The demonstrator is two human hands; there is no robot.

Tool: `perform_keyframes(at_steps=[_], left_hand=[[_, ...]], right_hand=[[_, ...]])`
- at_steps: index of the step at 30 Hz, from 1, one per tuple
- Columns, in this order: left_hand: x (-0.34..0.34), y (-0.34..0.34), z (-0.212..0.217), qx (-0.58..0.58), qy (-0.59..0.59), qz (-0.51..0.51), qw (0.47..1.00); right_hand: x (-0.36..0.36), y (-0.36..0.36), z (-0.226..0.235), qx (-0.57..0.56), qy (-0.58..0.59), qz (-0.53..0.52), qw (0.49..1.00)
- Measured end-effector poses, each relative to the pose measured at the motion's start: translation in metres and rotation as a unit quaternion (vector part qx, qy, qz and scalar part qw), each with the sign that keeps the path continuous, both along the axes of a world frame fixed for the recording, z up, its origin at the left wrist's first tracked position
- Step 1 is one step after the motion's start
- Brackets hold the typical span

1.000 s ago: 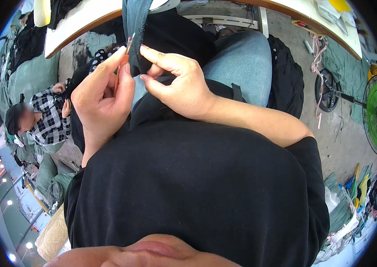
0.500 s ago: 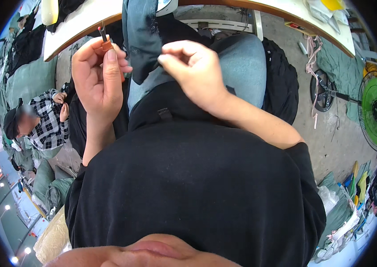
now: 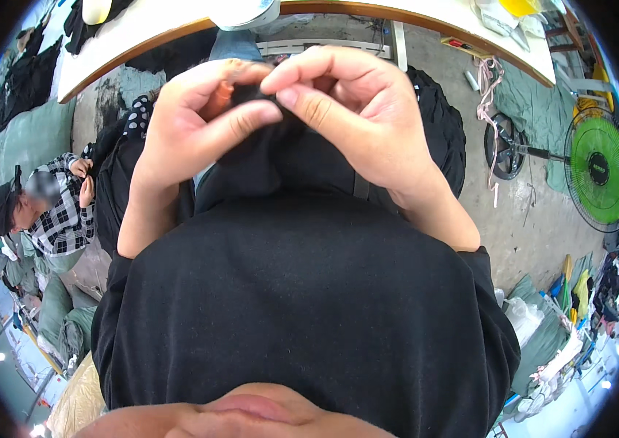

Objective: The person unpicks stitches and pulls threads from black fabric pieces using a seam ripper and their hands.

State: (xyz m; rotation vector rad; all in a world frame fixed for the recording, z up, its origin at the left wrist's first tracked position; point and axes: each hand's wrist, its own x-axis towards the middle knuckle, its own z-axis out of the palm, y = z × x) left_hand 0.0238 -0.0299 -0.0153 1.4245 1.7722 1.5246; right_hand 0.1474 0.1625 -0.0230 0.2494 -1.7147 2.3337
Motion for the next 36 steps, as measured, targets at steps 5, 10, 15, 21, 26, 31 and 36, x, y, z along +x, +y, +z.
perform_keyframes(at_steps=[5,10,15,21,26,31,36], left_hand=[[0.011,-0.017,-0.003,0.131,-0.270,0.147,0.943],[0.006,-0.031,-0.013,0.228,-0.431,0.113,0.866],[0.011,-0.038,-0.007,0.283,-0.482,0.067,0.827],[0.008,-0.043,-0.011,0.289,-0.476,0.120,0.822],[0.003,-0.044,-0.017,0.303,-0.469,0.034,0.829],[0.000,-0.043,-0.007,0.278,-0.475,0.070,0.832],[-0.030,-0.051,0.006,0.089,-0.386,0.207,0.895]], right_hand=[[-0.012,-0.012,-0.005,0.006,-0.036,-0.079,0.996],[-0.007,-0.046,-0.026,0.065,-0.121,-0.004,0.991],[-0.025,-0.048,-0.042,0.220,-0.039,-0.086,0.971],[-0.033,-0.063,-0.044,0.160,0.044,-0.094,0.982],[-0.039,-0.062,-0.048,0.039,-0.013,-0.035,0.999],[-0.047,-0.043,-0.048,0.158,0.087,-0.002,0.984],[-0.040,0.008,-0.023,-0.024,-0.042,-0.054,0.997]])
